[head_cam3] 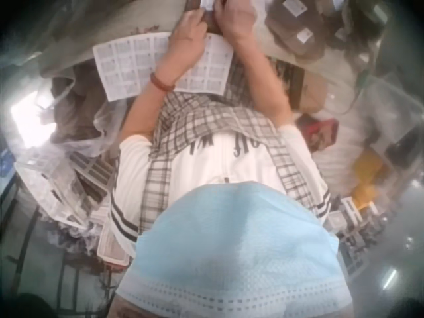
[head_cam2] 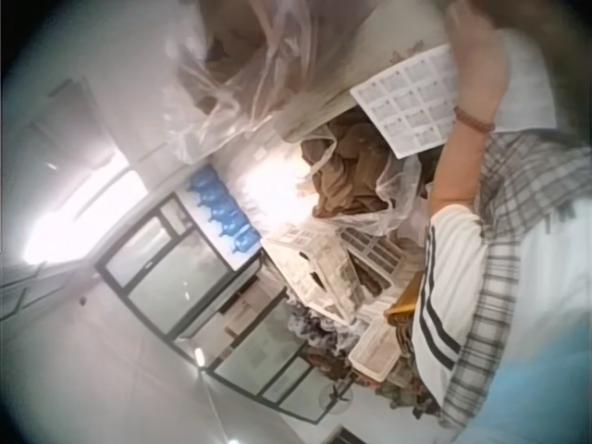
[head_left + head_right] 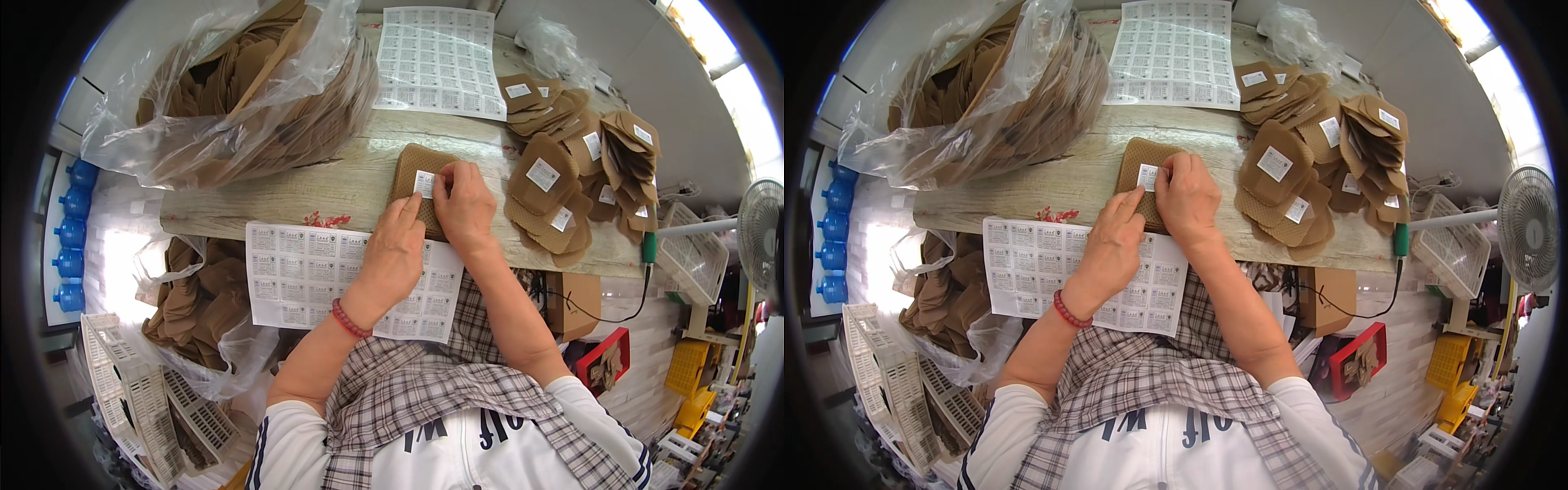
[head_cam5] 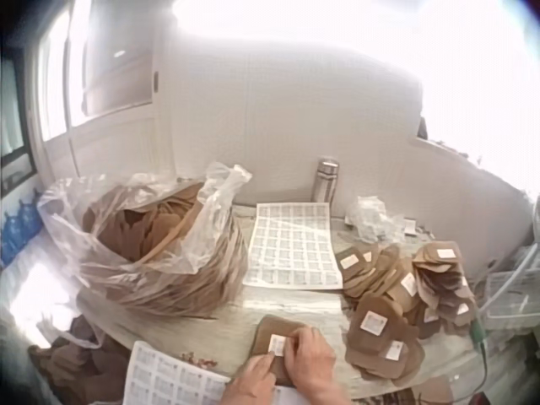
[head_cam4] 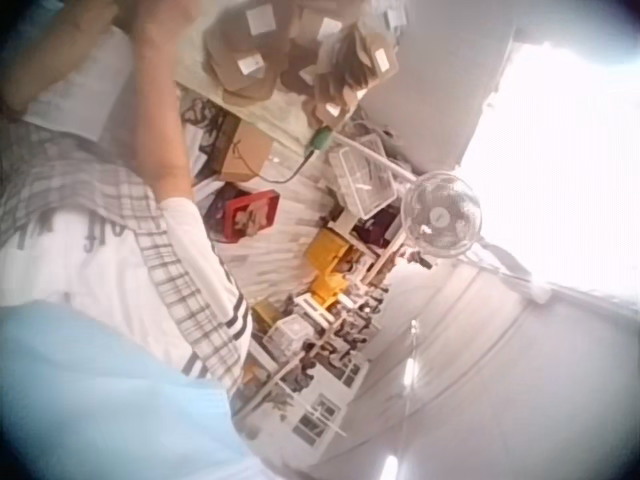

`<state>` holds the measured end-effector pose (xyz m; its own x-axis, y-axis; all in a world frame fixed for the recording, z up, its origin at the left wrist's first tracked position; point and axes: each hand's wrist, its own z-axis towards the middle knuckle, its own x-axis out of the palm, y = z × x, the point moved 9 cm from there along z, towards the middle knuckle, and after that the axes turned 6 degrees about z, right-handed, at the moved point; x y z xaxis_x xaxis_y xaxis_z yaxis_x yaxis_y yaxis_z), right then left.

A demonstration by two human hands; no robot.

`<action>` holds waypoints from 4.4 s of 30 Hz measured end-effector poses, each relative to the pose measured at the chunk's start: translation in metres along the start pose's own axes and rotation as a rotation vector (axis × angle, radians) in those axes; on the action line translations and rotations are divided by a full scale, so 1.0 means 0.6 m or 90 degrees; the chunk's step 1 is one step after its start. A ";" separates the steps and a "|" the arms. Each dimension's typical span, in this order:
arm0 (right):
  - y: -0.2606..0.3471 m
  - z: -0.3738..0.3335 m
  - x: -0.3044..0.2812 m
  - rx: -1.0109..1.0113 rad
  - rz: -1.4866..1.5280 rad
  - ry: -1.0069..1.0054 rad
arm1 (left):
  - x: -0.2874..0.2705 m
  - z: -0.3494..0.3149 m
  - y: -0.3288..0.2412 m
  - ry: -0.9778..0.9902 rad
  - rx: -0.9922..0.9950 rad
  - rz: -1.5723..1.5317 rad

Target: The person repeatedly picks small brown paper pouches from a plastic bag, peels a label from a sheet, and sticks it onto each pouch. Labeled pouches are stacked on the table. The person occasionally adjusts the label sheet and repositions the pouch stack.

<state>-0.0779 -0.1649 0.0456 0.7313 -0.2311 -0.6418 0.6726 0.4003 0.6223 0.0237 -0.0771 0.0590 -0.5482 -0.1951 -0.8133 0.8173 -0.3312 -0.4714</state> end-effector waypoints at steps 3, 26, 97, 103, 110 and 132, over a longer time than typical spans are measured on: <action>-0.016 0.003 -0.009 0.060 -0.014 -0.031 | 0.001 0.001 0.002 0.008 -0.003 -0.006; -0.045 0.014 -0.102 0.050 0.420 -0.230 | -0.005 -0.037 0.022 -0.035 -0.018 0.016; -0.071 -0.012 0.034 0.249 0.387 0.096 | -0.020 -0.036 -0.003 -0.057 0.023 -0.007; -0.053 -0.012 0.022 0.193 0.316 0.059 | -0.030 -0.028 -0.013 -0.037 0.041 0.014; -0.030 -0.014 0.012 0.149 0.225 0.046 | -0.018 -0.023 -0.009 -0.010 0.027 0.061; -0.075 0.026 -0.002 0.154 0.258 0.013 | -0.013 -0.032 -0.003 -0.003 0.017 0.061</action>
<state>-0.1072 -0.1968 0.0252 0.9398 -0.0798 -0.3322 0.3416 0.2367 0.9096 0.0300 -0.0570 0.0597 -0.4681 -0.2321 -0.8527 0.8614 -0.3351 -0.3817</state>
